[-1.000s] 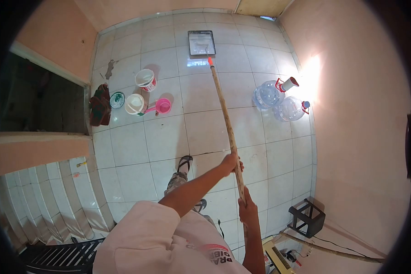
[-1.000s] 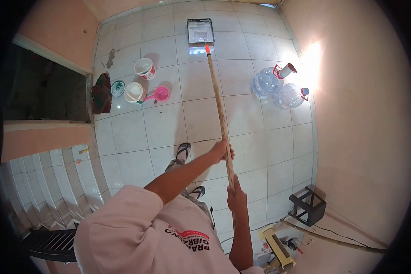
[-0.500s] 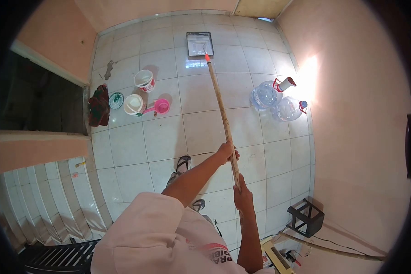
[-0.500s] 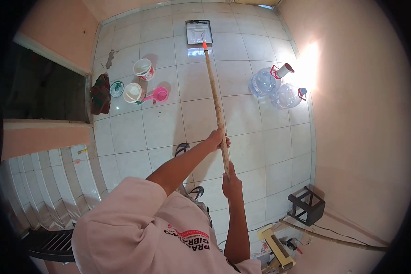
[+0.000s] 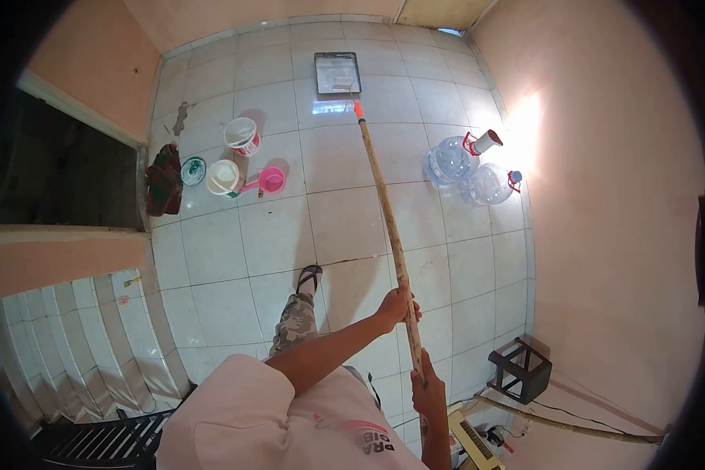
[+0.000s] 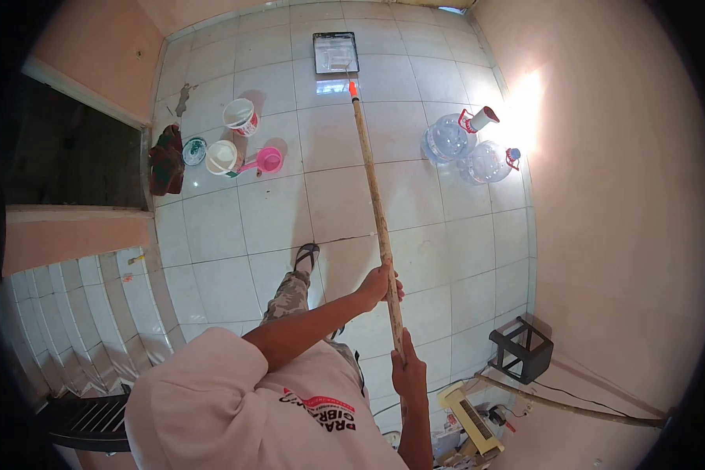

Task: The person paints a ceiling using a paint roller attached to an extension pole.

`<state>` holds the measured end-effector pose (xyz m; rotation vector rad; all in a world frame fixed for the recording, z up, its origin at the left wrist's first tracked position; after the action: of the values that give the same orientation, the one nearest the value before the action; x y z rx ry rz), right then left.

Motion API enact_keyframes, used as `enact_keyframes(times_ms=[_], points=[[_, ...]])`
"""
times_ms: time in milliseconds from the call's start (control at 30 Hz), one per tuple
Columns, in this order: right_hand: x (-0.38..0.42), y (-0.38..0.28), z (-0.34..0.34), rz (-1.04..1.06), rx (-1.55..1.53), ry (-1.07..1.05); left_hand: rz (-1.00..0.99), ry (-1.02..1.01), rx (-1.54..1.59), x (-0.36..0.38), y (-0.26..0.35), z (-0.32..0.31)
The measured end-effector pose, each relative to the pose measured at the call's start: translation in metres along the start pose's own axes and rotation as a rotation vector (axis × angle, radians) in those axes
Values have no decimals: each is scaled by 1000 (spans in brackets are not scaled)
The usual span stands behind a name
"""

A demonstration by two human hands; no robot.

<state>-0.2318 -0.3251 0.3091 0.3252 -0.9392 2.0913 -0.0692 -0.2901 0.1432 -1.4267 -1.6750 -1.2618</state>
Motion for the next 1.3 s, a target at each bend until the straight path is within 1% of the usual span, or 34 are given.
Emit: enact_keyframes(times_ms=[33, 233, 333, 433, 533, 633, 700, 833, 900, 1000, 1067, 1167, 1200, 1233, 1300], points=[[0, 2, -1, 15, -5, 5, 8, -2, -1, -1, -1, 0], [-5, 17, -15, -43, -45, -41, 39, 48, -10, -14, -9, 8], [-22, 12, -27, -9, -15, -14, 13, 65, -1, -37, -3, 18], [-64, 3, -51, 186, -7, 122, -39, 75, -1, -75, 28, 29], [-105, -25, -64, 220, 40, 167, -46, 81, 34, -112, 69, 39], [-122, -43, -63, -37, -81, 24, -48, 130, -33, -121, 98, 41], [-116, -38, -60, 14, -35, 54, -24, 103, -14, -117, 90, 38], [-68, -16, -44, 92, 18, 81, 28, 13, -5, -81, 38, 32], [-37, -1, -37, 6, -11, 24, 76, 29, -37, -52, 19, 30], [-38, -3, -35, -46, -27, -2, 68, 39, -51, -37, 18, 28], [-47, -10, -41, -31, -19, 19, 37, 48, -45, -52, 37, 31], [-95, -33, -60, 36, 24, 63, -5, 36, 9, -101, 71, 42], [-109, -44, -66, 52, 30, 79, -6, 63, -2, -111, 85, 48], [-112, -48, -71, 68, 35, 96, -8, 90, -16, -114, 93, 53], [-104, -47, -73, 33, 7, 82, 8, 87, -44, -105, 91, 54]])
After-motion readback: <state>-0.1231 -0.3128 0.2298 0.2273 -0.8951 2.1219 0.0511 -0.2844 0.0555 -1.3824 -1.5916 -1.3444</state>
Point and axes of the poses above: each hand's wrist, its own x-axis away from the middle knuckle, its own z-axis out of the back of the hand, y = z × x, the point moved 7 cm from there along -x, towards the middle knuckle, and after that the axes turned 10 degrees about y, right-handed, at the moved point
